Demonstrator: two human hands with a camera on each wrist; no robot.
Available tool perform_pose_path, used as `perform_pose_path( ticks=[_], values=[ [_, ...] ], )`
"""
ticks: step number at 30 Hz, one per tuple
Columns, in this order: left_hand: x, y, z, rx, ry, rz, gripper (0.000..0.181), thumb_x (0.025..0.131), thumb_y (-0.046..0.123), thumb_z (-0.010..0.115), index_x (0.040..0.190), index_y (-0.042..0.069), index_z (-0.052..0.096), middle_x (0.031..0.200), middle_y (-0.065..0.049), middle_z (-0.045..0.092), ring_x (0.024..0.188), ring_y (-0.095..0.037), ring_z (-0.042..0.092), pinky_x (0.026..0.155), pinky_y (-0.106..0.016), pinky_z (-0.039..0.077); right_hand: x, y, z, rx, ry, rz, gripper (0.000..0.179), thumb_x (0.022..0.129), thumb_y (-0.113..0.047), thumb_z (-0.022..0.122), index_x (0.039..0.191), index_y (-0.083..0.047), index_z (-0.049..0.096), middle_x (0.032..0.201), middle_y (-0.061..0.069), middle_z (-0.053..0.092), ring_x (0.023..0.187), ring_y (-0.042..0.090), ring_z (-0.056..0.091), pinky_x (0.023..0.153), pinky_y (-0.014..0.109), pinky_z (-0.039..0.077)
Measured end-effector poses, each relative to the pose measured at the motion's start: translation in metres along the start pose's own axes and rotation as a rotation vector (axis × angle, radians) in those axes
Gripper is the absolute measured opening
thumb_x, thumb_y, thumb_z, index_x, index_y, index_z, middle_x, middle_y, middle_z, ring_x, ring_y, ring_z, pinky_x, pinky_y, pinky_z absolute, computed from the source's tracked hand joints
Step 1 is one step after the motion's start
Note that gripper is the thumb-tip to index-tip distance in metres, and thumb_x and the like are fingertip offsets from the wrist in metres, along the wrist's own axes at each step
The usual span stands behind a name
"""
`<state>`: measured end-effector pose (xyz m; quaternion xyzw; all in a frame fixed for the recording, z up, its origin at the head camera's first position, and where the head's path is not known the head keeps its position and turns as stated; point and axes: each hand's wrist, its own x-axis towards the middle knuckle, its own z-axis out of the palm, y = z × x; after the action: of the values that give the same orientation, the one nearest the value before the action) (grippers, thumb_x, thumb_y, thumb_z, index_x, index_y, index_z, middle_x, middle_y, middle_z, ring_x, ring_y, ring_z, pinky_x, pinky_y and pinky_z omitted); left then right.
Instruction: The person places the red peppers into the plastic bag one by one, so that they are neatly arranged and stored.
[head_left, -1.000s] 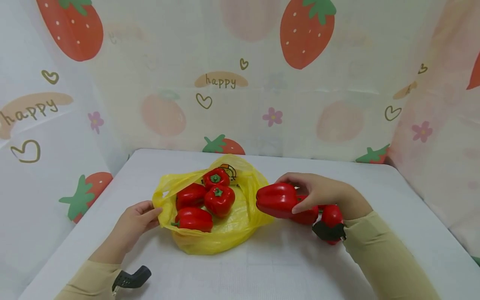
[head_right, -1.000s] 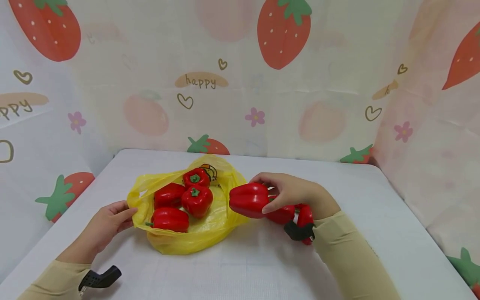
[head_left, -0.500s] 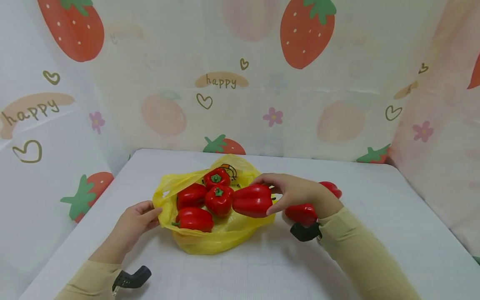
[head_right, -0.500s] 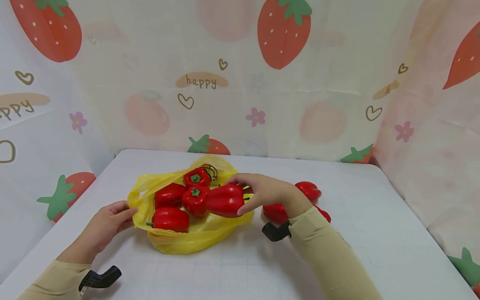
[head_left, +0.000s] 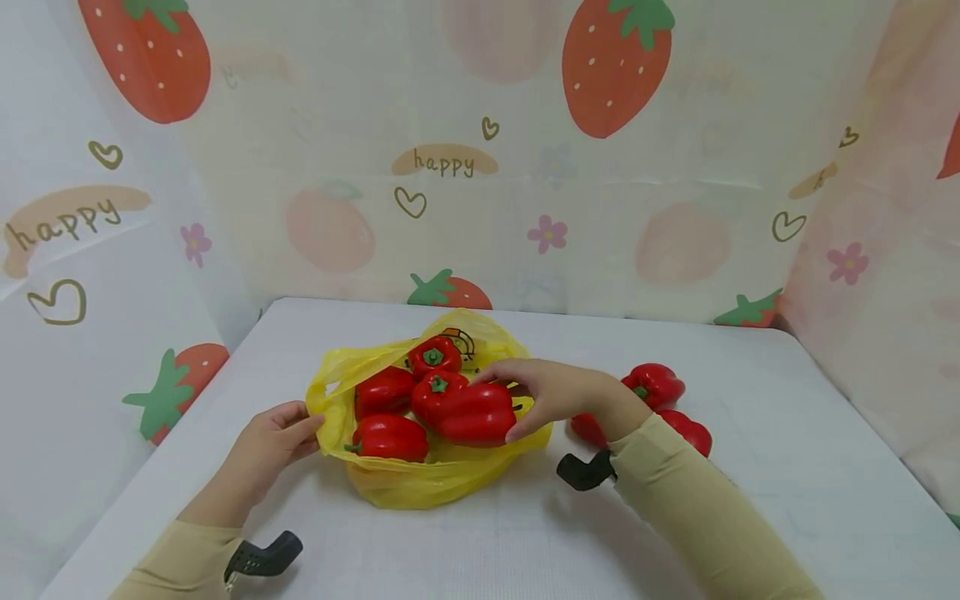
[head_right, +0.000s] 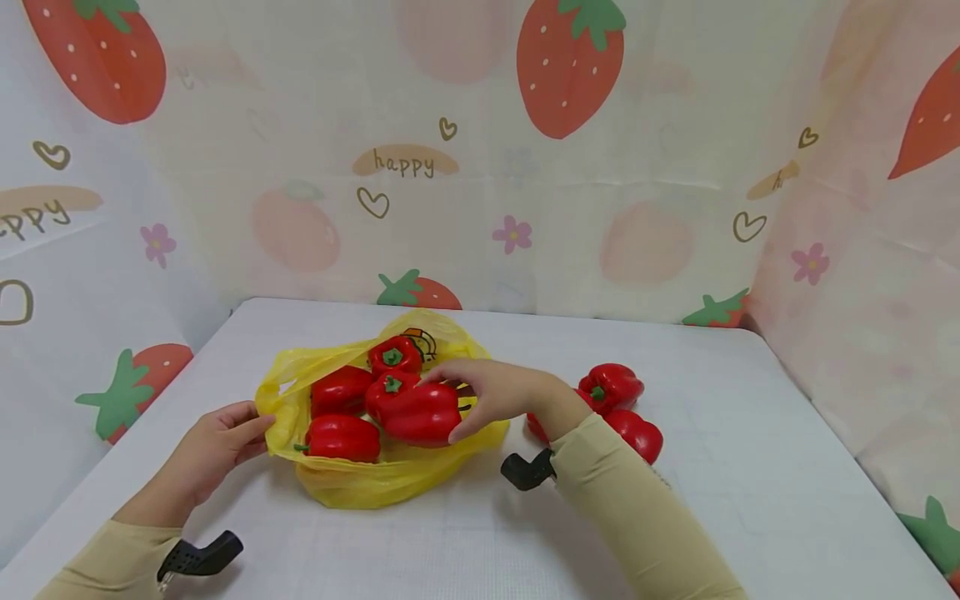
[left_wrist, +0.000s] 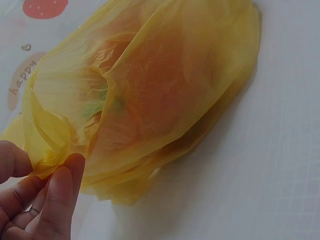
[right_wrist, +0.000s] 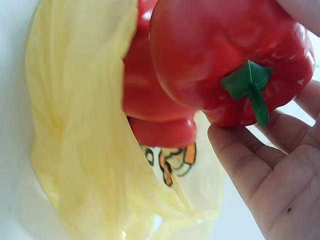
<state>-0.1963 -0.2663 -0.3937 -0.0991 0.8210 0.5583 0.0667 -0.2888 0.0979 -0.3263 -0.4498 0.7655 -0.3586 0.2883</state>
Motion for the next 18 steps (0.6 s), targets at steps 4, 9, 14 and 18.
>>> perform_pose_path(
  ticks=[4, 9, 14, 18],
  values=[
    [0.0, 0.0, 0.0, -0.014, -0.002, -0.001, 0.052, 0.091, 0.038, 0.054, 0.127, 0.001, 0.048, 0.121, -0.015, 0.054, 0.091, -0.014, 0.06, 0.081, -0.025, 0.052, 0.008, -0.001, 0.005, -0.043, -0.027, 0.009, 0.062, 0.075, -0.021, 0.075, 0.129, -0.024, 0.044, 0.126, -0.007, 0.045, 0.12, 0.012, 0.039, 0.096, 0.03, 0.043],
    [-0.001, 0.0, -0.002, -0.006, 0.001, -0.002, 0.052, 0.09, 0.039, 0.054, 0.127, 0.002, 0.048, 0.121, -0.015, 0.054, 0.092, -0.015, 0.06, 0.081, -0.025, 0.051, 0.015, -0.001, 0.009, -0.054, -0.055, 0.02, 0.062, 0.075, -0.019, 0.075, 0.128, -0.029, 0.044, 0.127, -0.01, 0.043, 0.12, 0.01, 0.038, 0.095, 0.027, 0.043],
    [0.0, -0.001, -0.003, 0.001, -0.001, 0.006, 0.052, 0.09, 0.039, 0.054, 0.126, 0.002, 0.049, 0.12, -0.014, 0.055, 0.092, -0.015, 0.06, 0.081, -0.025, 0.051, 0.019, -0.002, 0.012, -0.027, -0.1, 0.033, 0.064, 0.075, -0.015, 0.075, 0.127, -0.033, 0.044, 0.128, -0.011, 0.042, 0.121, 0.011, 0.036, 0.091, 0.028, 0.046],
    [-0.001, -0.001, -0.003, -0.001, -0.002, 0.01, 0.051, 0.091, 0.038, 0.054, 0.125, 0.002, 0.049, 0.12, -0.014, 0.055, 0.091, -0.015, 0.06, 0.081, -0.025, 0.051, 0.019, -0.001, 0.014, -0.005, -0.125, 0.046, 0.064, 0.074, -0.014, 0.075, 0.127, -0.032, 0.045, 0.127, -0.011, 0.043, 0.12, 0.013, 0.037, 0.089, 0.03, 0.047]
  ],
)
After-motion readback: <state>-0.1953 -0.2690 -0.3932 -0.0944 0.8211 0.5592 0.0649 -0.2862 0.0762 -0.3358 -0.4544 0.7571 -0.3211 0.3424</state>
